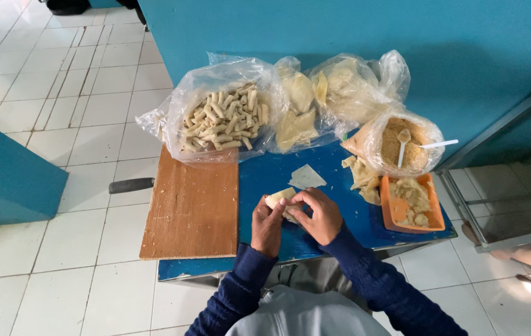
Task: The person sits at a small table folding thin pastry sheets into a herringbone pattern on the work surface, occasionally scooping brown powder from a plastic bag with a spoon and adding it to the folded pieces, and pressing or repositioning the folded sheets as they build up a stack of finished pieces.
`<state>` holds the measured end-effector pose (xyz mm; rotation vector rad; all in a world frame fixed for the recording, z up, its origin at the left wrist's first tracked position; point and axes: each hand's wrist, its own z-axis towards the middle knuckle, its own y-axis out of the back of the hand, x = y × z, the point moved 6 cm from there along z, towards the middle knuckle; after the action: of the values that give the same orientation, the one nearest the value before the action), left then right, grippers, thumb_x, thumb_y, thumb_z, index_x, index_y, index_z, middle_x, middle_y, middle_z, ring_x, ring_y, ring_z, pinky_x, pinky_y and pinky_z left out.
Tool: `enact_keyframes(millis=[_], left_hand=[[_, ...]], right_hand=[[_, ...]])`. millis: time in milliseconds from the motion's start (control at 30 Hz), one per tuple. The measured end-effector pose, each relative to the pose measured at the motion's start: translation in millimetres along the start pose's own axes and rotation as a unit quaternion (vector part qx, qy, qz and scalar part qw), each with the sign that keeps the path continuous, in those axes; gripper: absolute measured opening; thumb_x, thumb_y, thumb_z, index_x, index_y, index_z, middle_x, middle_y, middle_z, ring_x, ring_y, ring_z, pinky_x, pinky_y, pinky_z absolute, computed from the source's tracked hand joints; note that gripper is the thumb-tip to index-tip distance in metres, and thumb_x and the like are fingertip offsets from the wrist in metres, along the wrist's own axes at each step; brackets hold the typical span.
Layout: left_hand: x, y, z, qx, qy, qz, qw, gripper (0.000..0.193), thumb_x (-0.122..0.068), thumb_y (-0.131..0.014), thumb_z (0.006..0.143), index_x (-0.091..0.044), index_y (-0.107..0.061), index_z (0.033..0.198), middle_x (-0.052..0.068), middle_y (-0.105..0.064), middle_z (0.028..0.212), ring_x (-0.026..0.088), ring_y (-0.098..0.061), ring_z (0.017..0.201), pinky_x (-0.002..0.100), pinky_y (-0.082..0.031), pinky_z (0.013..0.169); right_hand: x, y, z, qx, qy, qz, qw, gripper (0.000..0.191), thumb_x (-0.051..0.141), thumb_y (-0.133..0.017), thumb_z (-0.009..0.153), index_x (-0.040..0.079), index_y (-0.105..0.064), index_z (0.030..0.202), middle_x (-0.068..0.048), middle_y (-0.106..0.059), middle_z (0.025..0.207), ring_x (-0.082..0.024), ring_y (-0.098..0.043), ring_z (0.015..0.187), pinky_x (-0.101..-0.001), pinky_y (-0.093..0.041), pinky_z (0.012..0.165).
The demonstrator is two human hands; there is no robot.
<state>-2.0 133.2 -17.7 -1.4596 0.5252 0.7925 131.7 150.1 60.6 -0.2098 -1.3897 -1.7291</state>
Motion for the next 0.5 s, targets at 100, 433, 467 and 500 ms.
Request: enact_keyframes(millis=[100, 433, 467, 500], left_hand=[[-2.4, -0.1, -1.7, -0.004, 0.034, -0.015, 0.999, 0.022, -0.016, -0.06, 0.099, 0.0, -0.063, 0.115, 0.007, -0.071, 0.109, 0.013, -0.067, 0.097, 0.029, -0.052, 0.087], [9.8, 10.7, -3.7, 0.036, 0.027, -0.053, 0.998, 0.014, -0.011, -0.063, 0.107, 0.002, -0.065, 0.111, 0.006, -0.068, 0.104, 0.011, -0.061, 0.093, 0.027, -0.049, 0.086], [11.2, 12.5, -3.5, 0.026, 0.036, -0.049, 0.998, 0.014, -0.011, -0.062, 0.105, 0.002, -0.065, 0.111, 0.006, -0.069, 0.104, 0.01, -0.061, 0.093, 0.027, -0.049, 0.086], [12.6, 13.5, -3.9, 0.016, 0.045, -0.045, 0.998, 0.015, -0.011, -0.061, 0.102, 0.001, -0.066, 0.11, 0.005, -0.07, 0.105, 0.01, -0.062, 0.093, 0.026, -0.05, 0.087]], right_hand=[[-2.8, 4.1, 1.8, 0.014, 0.035, 0.124, 0.992, 0.016, 0.01, -0.076, 0.089, 0.009, -0.074, 0.105, -0.004, -0.076, 0.102, -0.019, -0.076, 0.087, -0.031, -0.058, 0.074], [9.7, 13.5, -6.2, -0.085, 0.032, 0.109, 0.99, 0.015, 0.008, -0.076, 0.086, 0.008, -0.073, 0.101, -0.007, -0.075, 0.097, -0.02, -0.075, 0.08, -0.0289, -0.058, 0.07], [11.0, 11.9, -7.3, -0.094, 0.045, 0.088, 0.991, 0.018, 0.009, -0.078, 0.084, 0.007, -0.072, 0.101, -0.008, -0.074, 0.097, -0.02, -0.074, 0.08, -0.0294, -0.058, 0.069], [10.4, 10.3, -9.3, -0.102, 0.057, 0.068, 0.991, 0.02, 0.01, -0.079, 0.082, 0.007, -0.071, 0.1, -0.008, -0.073, 0.097, -0.021, -0.074, 0.08, -0.0299, -0.057, 0.068]])
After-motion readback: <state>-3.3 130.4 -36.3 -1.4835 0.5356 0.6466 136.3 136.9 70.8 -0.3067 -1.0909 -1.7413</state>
